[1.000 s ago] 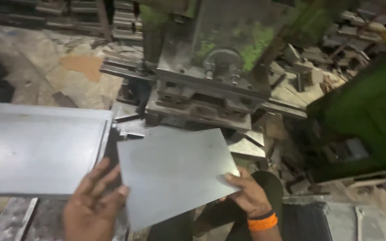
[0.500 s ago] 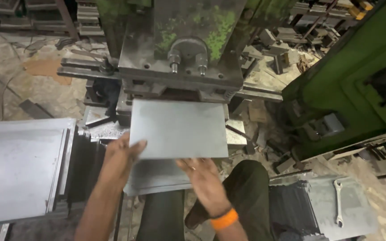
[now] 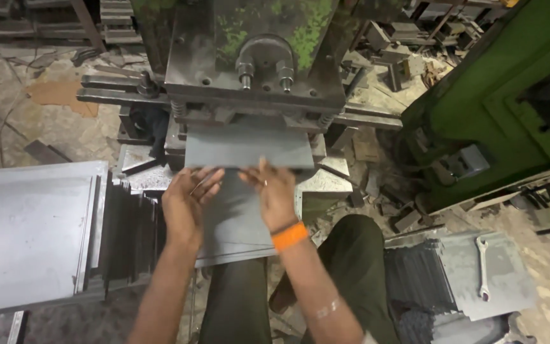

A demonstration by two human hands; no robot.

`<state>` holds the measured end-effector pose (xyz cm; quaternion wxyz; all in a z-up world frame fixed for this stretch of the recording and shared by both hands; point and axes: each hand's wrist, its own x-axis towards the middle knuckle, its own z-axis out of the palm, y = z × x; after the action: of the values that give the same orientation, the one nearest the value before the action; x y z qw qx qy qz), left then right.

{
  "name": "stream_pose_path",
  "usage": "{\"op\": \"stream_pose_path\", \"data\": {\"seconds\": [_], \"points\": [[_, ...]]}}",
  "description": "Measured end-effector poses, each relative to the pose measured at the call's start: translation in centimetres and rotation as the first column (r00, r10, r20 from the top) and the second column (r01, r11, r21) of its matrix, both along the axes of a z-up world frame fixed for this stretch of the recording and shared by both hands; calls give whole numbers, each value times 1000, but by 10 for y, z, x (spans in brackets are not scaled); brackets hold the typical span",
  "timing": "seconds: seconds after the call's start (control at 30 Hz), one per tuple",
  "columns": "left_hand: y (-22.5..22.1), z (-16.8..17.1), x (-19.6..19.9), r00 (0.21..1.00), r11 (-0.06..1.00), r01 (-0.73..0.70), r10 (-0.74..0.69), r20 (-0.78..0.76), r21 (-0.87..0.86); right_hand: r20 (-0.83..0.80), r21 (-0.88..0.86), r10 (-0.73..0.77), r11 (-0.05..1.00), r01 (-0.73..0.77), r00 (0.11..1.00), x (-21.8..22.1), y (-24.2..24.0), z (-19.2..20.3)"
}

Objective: Feeding rectangular metal sheets into an industrial press to stamp or punch them, then stacking the finished pieces.

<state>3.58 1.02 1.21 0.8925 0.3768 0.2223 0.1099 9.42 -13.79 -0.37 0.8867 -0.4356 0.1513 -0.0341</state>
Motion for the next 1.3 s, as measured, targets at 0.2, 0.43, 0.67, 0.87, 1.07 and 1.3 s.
{"op": "stream_pose_path", "data": {"seconds": [0.2, 0.43, 0.67, 0.87, 1.07, 1.3], "points": [[-29, -8, -25, 992, 986, 7, 14, -124, 164, -204, -283, -63, 959, 3, 977, 117, 29, -45], [-52, -35, -28, 991, 992, 40, -23, -135, 121, -326, -347, -263, 927, 143, 908, 120, 49, -21], [-45, -34, -24, 989, 980, 40, -12, -145, 197, -348, -502, -386, 846, 178, 854, 121, 45, -19], [-35, -33, -27, 989, 971, 33, 2, -147, 237, -274, -504, -205, 863, 41, 939, 84, 32, -2], [-41, -59, -19, 988, 982, 32, -3, -155, 186, -70, -440, -60, 897, 23, 996, 60, 22, -7], [-44, -61, -15, 977, 957, 84, -24, -214, 277, 2, -454, -109, 886, 98, 994, 57, 28, -6]]}}
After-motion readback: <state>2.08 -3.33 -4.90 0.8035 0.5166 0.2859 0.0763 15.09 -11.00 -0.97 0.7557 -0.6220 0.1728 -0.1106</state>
